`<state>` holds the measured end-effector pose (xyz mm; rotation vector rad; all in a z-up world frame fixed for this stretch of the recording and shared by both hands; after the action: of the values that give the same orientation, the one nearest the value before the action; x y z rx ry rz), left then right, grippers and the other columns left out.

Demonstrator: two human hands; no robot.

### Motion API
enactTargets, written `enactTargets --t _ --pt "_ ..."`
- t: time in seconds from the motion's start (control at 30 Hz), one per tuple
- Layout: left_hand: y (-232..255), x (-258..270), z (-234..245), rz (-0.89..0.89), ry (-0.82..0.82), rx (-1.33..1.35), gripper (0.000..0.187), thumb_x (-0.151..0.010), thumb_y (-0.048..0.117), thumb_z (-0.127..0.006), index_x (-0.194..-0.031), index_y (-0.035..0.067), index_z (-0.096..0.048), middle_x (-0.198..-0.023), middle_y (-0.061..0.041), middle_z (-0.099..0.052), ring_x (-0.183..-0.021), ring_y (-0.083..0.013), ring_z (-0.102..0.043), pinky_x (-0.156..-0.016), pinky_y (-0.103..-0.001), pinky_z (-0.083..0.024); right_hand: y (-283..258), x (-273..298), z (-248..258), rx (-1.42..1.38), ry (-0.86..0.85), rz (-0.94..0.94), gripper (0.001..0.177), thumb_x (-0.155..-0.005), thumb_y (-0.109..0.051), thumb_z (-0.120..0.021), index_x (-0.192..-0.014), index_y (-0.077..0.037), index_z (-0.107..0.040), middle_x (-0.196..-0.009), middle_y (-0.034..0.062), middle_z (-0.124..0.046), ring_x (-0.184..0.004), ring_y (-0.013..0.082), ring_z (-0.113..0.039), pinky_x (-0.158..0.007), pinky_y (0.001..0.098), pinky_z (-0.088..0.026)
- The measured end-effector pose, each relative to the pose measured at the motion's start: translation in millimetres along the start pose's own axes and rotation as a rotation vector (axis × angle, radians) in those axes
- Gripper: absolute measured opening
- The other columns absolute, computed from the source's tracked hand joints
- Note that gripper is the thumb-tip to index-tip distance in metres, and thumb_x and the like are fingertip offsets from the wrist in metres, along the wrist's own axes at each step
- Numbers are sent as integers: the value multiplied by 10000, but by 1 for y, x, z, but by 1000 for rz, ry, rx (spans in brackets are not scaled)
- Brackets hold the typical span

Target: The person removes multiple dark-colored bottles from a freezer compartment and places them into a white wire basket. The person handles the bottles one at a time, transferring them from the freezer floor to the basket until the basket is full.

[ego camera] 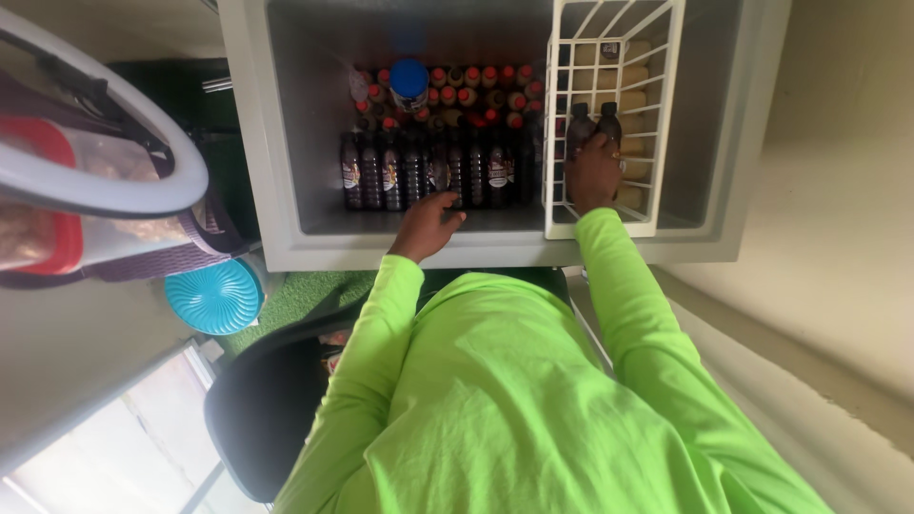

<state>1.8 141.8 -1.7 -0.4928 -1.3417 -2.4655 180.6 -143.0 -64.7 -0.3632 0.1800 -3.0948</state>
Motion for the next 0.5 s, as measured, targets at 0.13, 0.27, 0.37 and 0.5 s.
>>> enactTargets --t 0.13,0.27,0.37,0.5 --pt "-30 -41 2 -80 -89 -143 495 -900 319 -729 -1290 22 -655 -1214 -204 -700 -1071 -373 -693 -922 -474 -548 0 34 4 -175 139 96 450 -921 -321 -790 -1146 5 -578 -1129 233 -648 -900 446 -693 -711 537 -552" --pt "-63 -100 -11 43 -294 -341 435 -946 314 -687 -1284 42 -671 -1280 -183 -689 -1168 -376 -671 -998 -488 -544 -17 96 15 -551 132 43 253 -1068 -278 -695 -1070 -44 -598 -985 164 -672 -871 351 -690 -797 478 -549" --pt "-93 -148 -34 78 -340 -460 549 -917 323 -712 -1371 54 -560 -1445 -177 -551 -1301 -396 -550 -1073 -490 -478 -45 138 27 -439 301 123 258 -1046 -200 -692 -1160 5 -587 -1101 223 -603 -1039 417 -579 -920 508 -461" --pt "-139 -204 -74 176 -395 -525 849 -875 292 -742 -1571 82 -305 -1568 -188 -383 -1419 -446 -378 -1159 -488 -384 -68 148 37 -347 359 96 361 -1041 -205 -680 -1278 42 -566 -1276 248 -569 -1201 443 -511 -1032 521 -413"
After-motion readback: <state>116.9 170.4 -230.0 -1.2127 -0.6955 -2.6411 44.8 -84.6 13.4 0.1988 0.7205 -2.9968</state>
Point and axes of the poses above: each hand's wrist, its own x-axis away from the middle knuckle, its own z-axis out of the back of the hand, y = z × x, the point moved 1 cm from there along -x, towards the middle knuckle
